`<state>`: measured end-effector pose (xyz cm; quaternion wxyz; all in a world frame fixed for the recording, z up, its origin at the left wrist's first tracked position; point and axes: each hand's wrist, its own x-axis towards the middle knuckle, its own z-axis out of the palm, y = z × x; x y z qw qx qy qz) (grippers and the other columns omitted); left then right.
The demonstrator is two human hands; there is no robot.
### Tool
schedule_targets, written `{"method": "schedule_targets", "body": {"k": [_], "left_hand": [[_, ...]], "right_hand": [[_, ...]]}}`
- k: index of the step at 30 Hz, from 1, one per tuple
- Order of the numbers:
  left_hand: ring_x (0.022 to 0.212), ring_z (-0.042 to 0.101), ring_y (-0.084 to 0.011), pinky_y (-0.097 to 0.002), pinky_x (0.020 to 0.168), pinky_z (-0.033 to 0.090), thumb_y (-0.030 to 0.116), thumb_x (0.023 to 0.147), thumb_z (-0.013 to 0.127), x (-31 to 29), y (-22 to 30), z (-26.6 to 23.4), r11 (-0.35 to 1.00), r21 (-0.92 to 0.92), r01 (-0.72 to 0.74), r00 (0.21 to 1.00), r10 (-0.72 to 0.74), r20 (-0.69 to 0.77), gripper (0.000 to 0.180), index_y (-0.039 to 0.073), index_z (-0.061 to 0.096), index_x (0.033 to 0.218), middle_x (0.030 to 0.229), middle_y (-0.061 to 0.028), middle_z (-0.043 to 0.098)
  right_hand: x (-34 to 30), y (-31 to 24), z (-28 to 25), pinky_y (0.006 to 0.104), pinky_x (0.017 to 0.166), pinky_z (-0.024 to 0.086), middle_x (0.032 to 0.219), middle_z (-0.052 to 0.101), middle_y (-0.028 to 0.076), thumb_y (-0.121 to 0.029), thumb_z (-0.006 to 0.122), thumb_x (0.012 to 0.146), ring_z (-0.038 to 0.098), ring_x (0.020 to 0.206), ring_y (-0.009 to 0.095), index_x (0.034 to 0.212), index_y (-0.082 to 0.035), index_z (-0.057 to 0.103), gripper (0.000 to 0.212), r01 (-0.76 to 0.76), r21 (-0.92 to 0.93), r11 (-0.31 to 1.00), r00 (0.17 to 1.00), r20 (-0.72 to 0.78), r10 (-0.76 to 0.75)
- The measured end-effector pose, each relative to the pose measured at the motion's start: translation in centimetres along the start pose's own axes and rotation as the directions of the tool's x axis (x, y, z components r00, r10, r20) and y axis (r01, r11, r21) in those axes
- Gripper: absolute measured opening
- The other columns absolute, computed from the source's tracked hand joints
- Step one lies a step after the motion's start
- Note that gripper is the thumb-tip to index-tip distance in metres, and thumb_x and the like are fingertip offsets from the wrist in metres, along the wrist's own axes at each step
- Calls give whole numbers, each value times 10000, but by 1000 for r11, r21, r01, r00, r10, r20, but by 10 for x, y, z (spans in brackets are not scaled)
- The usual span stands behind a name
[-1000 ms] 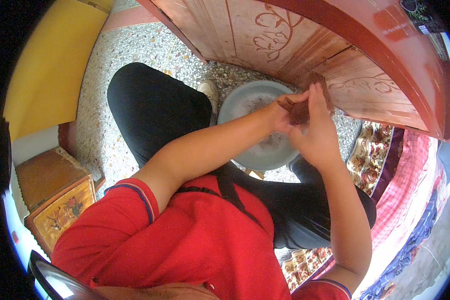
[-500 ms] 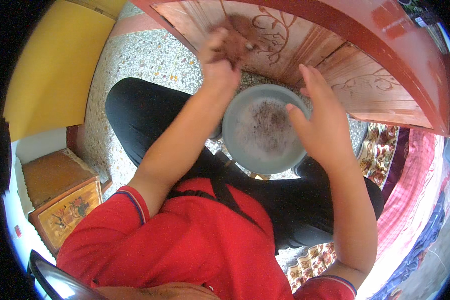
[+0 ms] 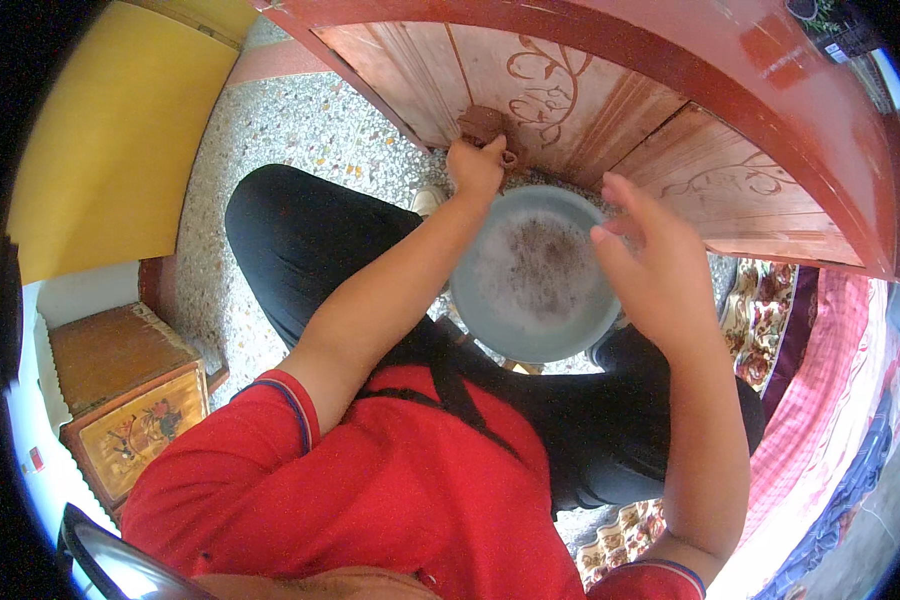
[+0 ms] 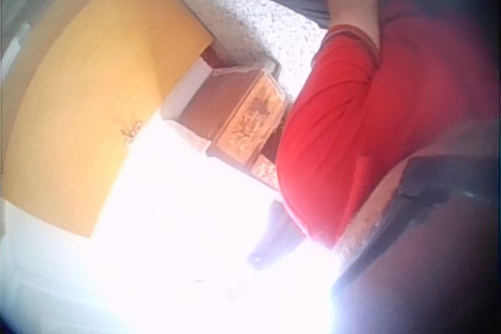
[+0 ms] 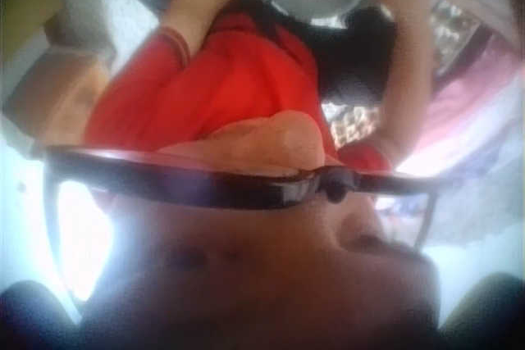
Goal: The person wipes the top and front surfaces of a red wooden cabinet with a cloth, periodically rinsing and wringing the cloth in a basin of water.
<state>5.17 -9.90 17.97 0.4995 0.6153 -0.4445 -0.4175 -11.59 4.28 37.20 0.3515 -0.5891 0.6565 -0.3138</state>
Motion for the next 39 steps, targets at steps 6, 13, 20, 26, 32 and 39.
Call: {"method": "schedule_targets", "body": {"k": [6,13,20,26,32,39], "left_hand": [[686,572,-145,-338,591,462,175,779,665,-9,91,-4,952,-272,-141,985,163,59,265,-51,602,902,781,-87,653],[772,536,-160,-330,723,472,191,871,592,10,34,6,875,-333,-350,932,292,-213,271,-76,595,919,856,-74,614],[747,542,-182,-339,688,471,139,908,543,27,22,-3,931,-337,-139,947,26,-320,246,-101,591,926,849,-87,595],[554,540,-220,-426,550,416,169,850,598,7,77,-18,931,-108,-347,911,308,-274,310,-74,568,660,529,-184,474],[642,554,-176,-367,590,447,240,897,532,21,139,-42,703,-381,-600,797,484,-361,330,-27,540,702,652,-105,559],[697,548,-148,-324,619,458,291,979,443,86,83,-67,722,-350,-597,720,288,-632,395,-2,580,752,743,-59,592]], "right_hand": [[-4,-3,-1,331,814,502,1061,683,164,-157,645,842,671,902,231,1193,20,594,396,-32,-36,999,997,72,35],[-1,0,-3,335,813,502,1051,682,182,-157,641,846,671,907,231,1154,48,608,371,-13,-50,999,995,94,18],[-4,-7,-7,346,828,504,1043,680,192,-155,637,843,669,916,248,1142,56,610,367,21,-70,997,994,104,-14],[-3,-13,-1,333,821,505,1007,686,179,-101,630,830,668,897,239,1135,33,624,332,23,-106,994,990,138,-9],[17,-12,9,314,799,503,998,688,167,-97,626,842,663,880,214,1132,41,621,321,-41,-57,998,984,171,50],[33,0,19,302,800,497,996,691,149,-112,627,868,653,895,191,1141,37,621,311,-75,13,997,974,215,70]]}}
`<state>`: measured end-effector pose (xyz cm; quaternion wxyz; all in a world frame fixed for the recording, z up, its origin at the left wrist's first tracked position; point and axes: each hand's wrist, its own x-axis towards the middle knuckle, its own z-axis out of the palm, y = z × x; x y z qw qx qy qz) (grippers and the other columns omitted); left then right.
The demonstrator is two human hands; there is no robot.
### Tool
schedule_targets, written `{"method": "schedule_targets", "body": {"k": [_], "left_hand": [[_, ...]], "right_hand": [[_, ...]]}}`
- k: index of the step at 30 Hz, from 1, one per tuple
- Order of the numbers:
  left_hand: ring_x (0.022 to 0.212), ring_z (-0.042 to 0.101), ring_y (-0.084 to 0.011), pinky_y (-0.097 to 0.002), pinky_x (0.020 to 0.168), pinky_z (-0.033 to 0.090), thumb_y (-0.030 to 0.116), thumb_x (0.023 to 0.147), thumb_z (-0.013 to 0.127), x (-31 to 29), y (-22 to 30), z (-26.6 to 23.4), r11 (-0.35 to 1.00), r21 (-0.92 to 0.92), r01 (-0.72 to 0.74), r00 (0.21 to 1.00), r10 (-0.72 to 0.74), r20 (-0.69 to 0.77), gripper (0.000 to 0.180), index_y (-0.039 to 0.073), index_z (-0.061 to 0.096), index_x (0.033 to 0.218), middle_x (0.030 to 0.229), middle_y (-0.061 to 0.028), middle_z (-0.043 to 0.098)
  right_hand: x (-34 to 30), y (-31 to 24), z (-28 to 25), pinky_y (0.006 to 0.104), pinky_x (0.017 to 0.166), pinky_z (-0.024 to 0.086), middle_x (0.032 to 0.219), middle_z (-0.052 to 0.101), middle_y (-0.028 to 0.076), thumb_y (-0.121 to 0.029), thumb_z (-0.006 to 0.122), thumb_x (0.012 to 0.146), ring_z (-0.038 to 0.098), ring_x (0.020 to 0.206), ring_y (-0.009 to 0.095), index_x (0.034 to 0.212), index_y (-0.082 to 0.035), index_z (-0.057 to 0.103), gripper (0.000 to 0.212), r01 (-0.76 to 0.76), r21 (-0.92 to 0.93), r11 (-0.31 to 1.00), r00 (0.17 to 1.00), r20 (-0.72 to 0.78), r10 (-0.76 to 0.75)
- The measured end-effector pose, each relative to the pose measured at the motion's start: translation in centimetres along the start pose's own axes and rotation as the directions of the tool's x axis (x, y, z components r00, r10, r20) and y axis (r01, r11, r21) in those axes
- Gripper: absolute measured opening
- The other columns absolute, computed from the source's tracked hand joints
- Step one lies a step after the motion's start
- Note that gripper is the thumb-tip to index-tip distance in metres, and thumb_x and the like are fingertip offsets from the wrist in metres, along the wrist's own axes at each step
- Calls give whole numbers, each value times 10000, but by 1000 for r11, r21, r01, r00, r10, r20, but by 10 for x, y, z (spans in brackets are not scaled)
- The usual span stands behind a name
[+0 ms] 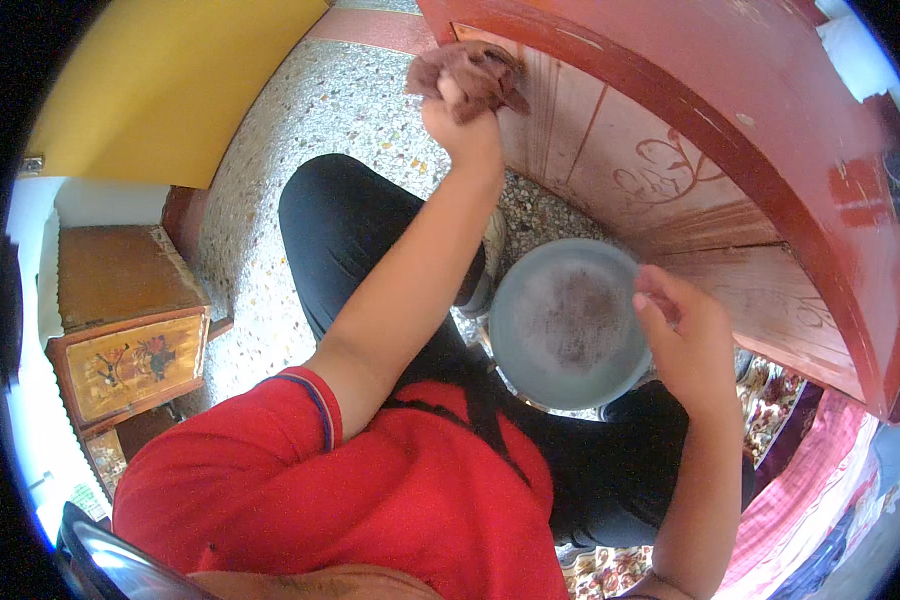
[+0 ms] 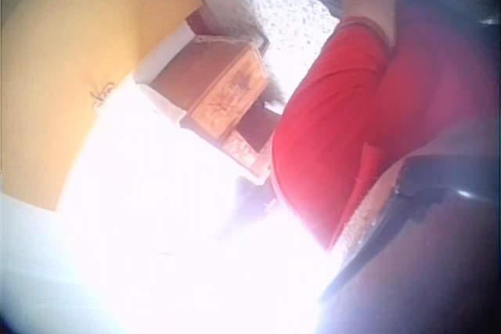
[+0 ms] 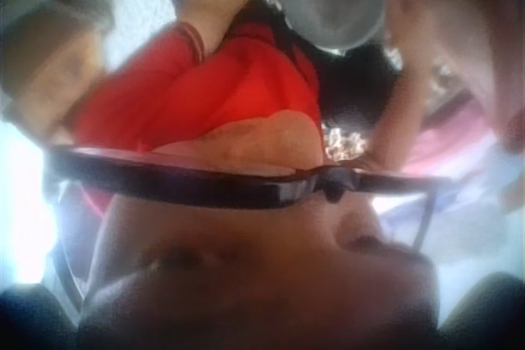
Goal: The person wipes the top and front surfaces of a red wooden cabinet with a cloth, periodically rinsing and wringing the cloth in a basin of water.
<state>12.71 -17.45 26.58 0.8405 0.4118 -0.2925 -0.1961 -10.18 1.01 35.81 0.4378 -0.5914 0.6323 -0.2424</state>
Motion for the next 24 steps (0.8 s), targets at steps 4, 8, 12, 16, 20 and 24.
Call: {"method": "schedule_targets", "body": {"k": [4,8,12,16,20,24], "left_hand": [[763,553,-132,-315,667,470,253,954,493,-15,-39,-33,921,223,319,930,-350,112,293,-27,580,948,851,-54,605],[725,538,-127,-306,665,457,181,921,506,4,3,-1,955,-236,181,983,-184,8,222,-22,592,904,774,-34,580],[729,544,-131,-309,706,462,173,905,511,23,37,-1,986,22,164,974,-166,153,231,-38,602,881,807,-57,604],[572,531,-187,-374,558,436,206,858,546,-10,43,17,960,280,-6,986,-40,159,338,-95,558,704,616,-123,566],[446,458,-235,-400,496,401,231,797,598,-50,54,29,946,300,123,951,-198,236,375,-67,521,584,484,-147,484],[539,491,-173,-339,537,429,124,763,653,-85,75,43,886,335,320,859,-421,292,218,-18,540,643,564,-91,514]], "right_hand": [[5,-3,5,300,812,494,1008,690,144,-100,630,867,649,910,188,1155,34,616,319,-7,-47,999,999,36,8],[5,-1,5,302,819,495,1025,687,143,-101,630,868,650,916,187,1165,36,609,327,-32,5,999,999,24,32],[0,-6,2,304,816,498,1024,685,147,-101,626,869,652,910,193,1168,41,605,331,-43,-39,998,999,4,43],[-5,3,0,313,801,502,1014,685,148,-99,624,866,653,898,203,1164,36,608,328,-54,-31,998,999,-3,54],[-13,7,10,328,777,508,1002,682,166,-106,631,848,663,891,231,1145,19,623,322,-39,-86,996,998,42,43],[-30,15,7,342,767,514,1008,674,188,-126,639,840,670,890,274,1130,10,630,321,-44,-185,982,997,59,56]]}}
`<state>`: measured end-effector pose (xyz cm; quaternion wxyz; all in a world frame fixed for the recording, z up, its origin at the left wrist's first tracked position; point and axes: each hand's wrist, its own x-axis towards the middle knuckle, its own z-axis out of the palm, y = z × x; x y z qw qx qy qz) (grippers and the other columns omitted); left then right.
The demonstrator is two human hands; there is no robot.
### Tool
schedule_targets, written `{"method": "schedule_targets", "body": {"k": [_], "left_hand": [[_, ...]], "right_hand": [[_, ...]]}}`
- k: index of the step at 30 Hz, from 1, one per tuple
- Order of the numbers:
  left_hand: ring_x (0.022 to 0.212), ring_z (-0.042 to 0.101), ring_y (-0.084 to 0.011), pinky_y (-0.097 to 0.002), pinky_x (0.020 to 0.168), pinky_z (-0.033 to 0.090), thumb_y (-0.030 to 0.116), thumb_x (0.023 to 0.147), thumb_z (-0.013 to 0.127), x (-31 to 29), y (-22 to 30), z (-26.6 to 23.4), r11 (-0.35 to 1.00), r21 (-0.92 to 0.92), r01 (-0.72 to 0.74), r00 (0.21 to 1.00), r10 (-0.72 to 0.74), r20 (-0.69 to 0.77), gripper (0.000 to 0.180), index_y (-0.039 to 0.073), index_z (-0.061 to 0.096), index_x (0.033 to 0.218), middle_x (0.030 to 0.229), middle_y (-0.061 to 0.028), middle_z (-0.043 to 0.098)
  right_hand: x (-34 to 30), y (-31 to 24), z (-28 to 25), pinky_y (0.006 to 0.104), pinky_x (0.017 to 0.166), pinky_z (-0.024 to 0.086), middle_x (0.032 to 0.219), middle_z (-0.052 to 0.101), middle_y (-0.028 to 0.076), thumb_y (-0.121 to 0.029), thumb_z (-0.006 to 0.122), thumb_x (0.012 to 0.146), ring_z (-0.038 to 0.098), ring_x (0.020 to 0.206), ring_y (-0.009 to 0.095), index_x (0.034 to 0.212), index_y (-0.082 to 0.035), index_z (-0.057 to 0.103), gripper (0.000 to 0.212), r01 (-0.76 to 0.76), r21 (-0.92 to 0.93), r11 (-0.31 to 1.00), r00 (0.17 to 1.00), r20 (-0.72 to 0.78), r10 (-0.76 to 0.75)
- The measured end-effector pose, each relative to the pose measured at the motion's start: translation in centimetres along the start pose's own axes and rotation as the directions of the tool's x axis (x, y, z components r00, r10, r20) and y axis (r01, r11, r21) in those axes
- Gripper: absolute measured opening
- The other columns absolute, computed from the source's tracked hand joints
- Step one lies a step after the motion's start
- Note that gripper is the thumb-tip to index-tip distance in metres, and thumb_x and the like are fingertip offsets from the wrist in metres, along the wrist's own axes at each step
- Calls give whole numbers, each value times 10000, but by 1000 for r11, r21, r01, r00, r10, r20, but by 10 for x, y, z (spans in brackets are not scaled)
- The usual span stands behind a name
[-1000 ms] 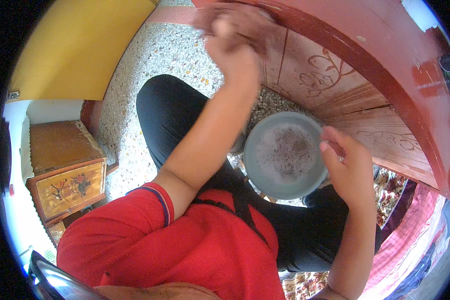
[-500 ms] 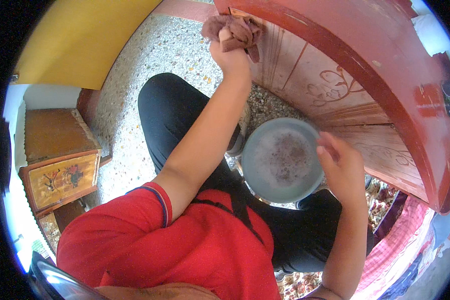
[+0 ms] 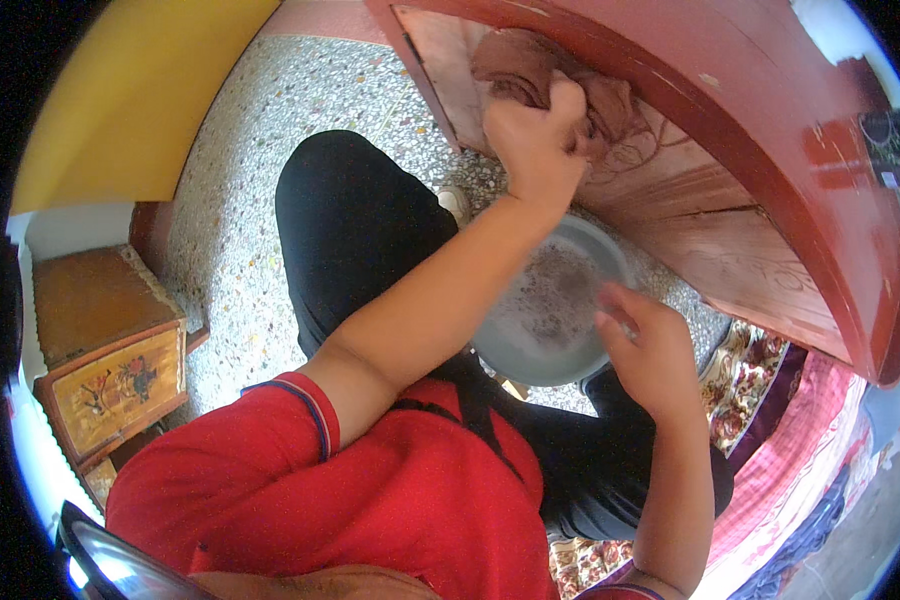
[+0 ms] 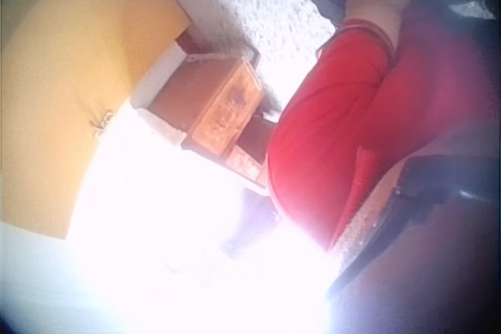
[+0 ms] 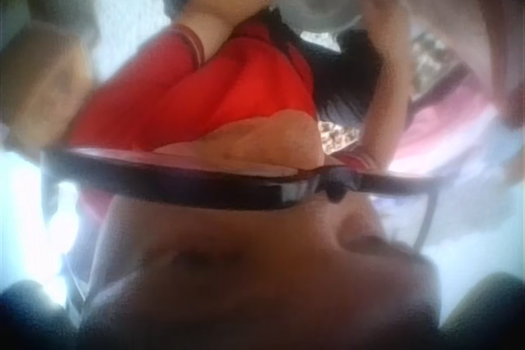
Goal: The person wipes the top and front surfaces of a red wooden cabinet with a cloth, periodically rinsing and wringing the cloth in a basin of water.
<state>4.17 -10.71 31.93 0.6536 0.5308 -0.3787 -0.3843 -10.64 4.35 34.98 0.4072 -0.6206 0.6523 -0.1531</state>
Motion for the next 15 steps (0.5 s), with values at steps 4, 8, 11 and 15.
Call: {"method": "schedule_targets", "body": {"k": [4,8,11,15], "left_hand": [[558,619,-315,-402,568,485,267,744,663,-43,-14,40,991,-134,-22,999,27,41,301,-22,643,663,584,-184,603],[683,661,-357,-423,630,526,329,680,731,-81,-36,59,936,321,-146,927,16,375,319,14,688,688,680,-191,654],[698,659,-367,-429,649,533,351,652,759,-95,-47,68,893,430,-131,862,-112,494,337,24,699,704,715,-197,662],[723,665,-359,-428,671,537,365,637,772,-103,-45,72,817,567,-108,823,-246,512,353,28,705,721,737,-194,668]], "right_hand": [[-19,4,-11,341,783,517,1012,678,187,-117,623,858,678,889,267,1139,14,626,310,-16,37,999,999,-50,17],[-35,8,-21,327,830,512,1022,683,178,-93,604,879,673,959,235,1149,32,615,298,-73,163,984,989,-115,93],[-43,14,-25,327,839,509,1023,682,182,-96,611,877,673,957,240,1149,32,615,301,-51,156,986,984,-162,77],[-53,20,-30,336,847,508,1023,683,183,-98,617,867,674,949,248,1137,34,620,301,-91,140,986,977,-180,116]]}}
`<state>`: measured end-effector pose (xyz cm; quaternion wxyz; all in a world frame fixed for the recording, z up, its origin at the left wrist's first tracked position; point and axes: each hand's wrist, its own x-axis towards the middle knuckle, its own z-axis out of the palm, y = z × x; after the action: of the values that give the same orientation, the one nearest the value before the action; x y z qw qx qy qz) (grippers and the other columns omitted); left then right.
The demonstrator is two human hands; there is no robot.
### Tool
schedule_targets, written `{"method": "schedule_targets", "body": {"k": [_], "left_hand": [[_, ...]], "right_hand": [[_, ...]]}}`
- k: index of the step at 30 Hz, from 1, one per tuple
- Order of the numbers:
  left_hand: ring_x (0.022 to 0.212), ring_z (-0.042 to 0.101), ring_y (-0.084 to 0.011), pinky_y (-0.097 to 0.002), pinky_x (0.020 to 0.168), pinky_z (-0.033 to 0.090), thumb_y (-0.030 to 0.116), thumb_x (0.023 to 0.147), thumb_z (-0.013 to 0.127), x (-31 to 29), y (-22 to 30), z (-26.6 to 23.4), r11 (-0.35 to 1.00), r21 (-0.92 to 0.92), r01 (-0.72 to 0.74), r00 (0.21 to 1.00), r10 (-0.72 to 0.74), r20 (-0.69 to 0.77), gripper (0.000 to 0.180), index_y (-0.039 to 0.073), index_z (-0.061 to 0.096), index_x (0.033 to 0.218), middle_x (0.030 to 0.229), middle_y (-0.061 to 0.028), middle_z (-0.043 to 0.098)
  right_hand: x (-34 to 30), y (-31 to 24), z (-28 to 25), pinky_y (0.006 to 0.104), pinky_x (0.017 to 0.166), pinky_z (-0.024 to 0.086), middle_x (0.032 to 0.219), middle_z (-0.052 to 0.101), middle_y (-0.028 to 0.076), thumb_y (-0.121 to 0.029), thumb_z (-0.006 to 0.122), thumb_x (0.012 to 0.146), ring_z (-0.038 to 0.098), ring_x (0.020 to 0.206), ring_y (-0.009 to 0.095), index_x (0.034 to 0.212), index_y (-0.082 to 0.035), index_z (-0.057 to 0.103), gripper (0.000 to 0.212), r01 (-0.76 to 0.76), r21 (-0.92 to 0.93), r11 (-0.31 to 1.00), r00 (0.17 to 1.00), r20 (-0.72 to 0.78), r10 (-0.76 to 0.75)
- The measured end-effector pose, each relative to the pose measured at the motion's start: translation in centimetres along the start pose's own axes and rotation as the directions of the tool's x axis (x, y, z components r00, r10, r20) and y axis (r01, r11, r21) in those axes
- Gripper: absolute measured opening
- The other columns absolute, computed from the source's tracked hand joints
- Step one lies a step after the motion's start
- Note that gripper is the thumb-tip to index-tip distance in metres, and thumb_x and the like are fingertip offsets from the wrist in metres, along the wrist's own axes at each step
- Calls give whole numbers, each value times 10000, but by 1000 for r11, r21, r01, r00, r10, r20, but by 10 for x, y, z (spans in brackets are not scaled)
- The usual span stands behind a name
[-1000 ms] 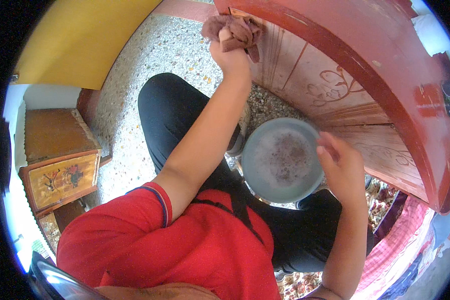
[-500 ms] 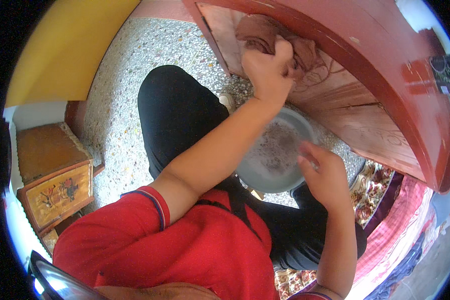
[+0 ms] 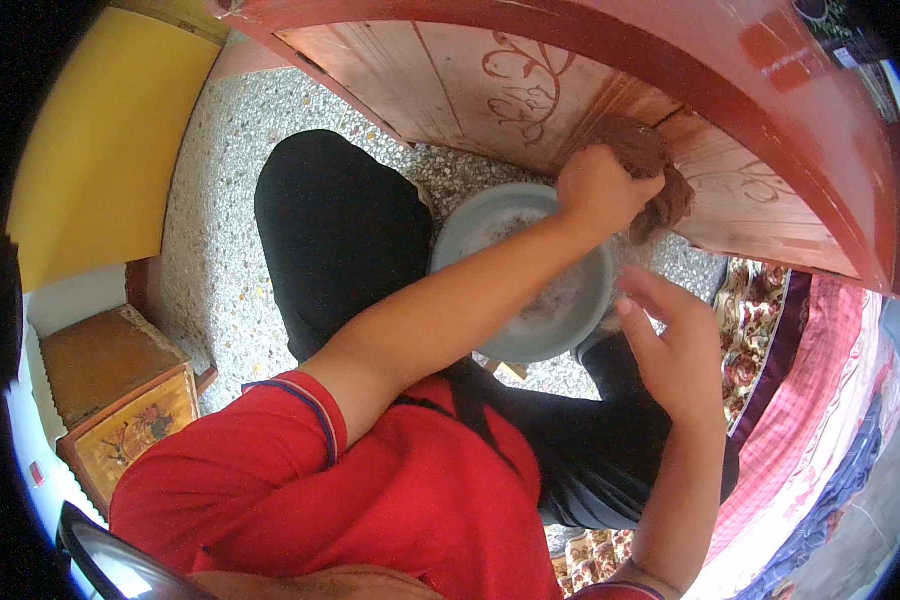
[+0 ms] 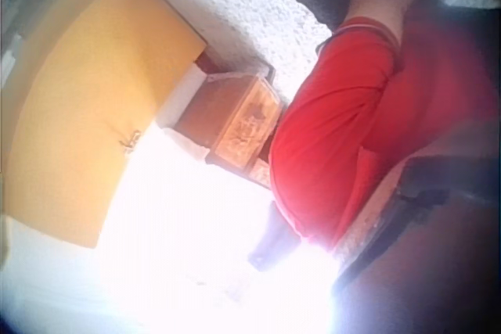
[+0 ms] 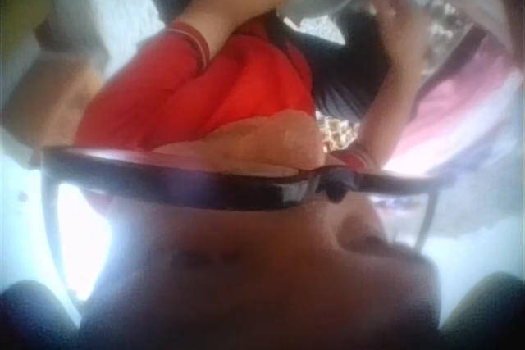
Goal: The person wipes the top and front surfaces of a red wooden cabinet with a cloth, periodically rinsing and wringing the cloth in a basin of water.
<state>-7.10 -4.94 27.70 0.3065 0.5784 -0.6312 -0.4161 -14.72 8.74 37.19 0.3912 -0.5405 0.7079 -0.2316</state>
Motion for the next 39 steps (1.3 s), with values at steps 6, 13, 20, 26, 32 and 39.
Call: {"method": "schedule_targets", "body": {"k": [6,13,20,26,32,39], "left_hand": [[723,666,-360,-433,667,532,352,645,762,2,-21,8,997,22,-78,995,79,-59,361,6,694,720,718,-201,661],[718,657,-403,-461,652,513,307,711,704,26,-105,-25,975,-153,162,895,-210,-394,367,-54,676,768,726,-255,650],[677,630,-246,-387,610,486,216,859,600,73,-148,-83,812,-581,65,606,-494,-623,386,-148,619,732,723,-154,661],[551,543,-158,-374,525,434,239,824,678,33,-48,-84,873,-469,-131,857,-138,-496,369,-78,594,654,588,-99,598],[610,632,-334,-407,586,497,261,711,727,23,-34,-54,886,-239,-397,858,266,-440,245,24,666,704,661,-121,659],[677,665,-341,-410,622,512,252,702,712,36,-101,-49,942,-300,-151,884,-8,-468,240,17,687,743,709,-150,676]], "right_hand": [[-1,6,0,338,854,505,1031,681,197,-102,629,856,674,950,259,1141,34,618,316,14,-13,1000,1000,-14,-14],[4,-28,0,315,865,494,1032,682,152,-96,622,870,657,954,214,1178,41,596,339,142,-83,986,988,71,-136],[17,-51,7,376,782,503,982,675,183,-133,682,797,658,860,308,1106,1,643,339,311,-88,946,950,38,-309],[24,-56,14,395,757,502,964,671,183,-140,692,784,649,857,328,1110,-6,639,357,400,-108,910,916,90,-391],[38,-52,14,394,749,503,977,671,195,-152,679,798,656,854,322,1109,12,635,354,356,-133,925,931,133,-339],[45,-52,13,378,752,505,1002,668,207,-153,659,812,664,870,305,1105,31,631,348,232,-139,963,970,102,-219]]}}
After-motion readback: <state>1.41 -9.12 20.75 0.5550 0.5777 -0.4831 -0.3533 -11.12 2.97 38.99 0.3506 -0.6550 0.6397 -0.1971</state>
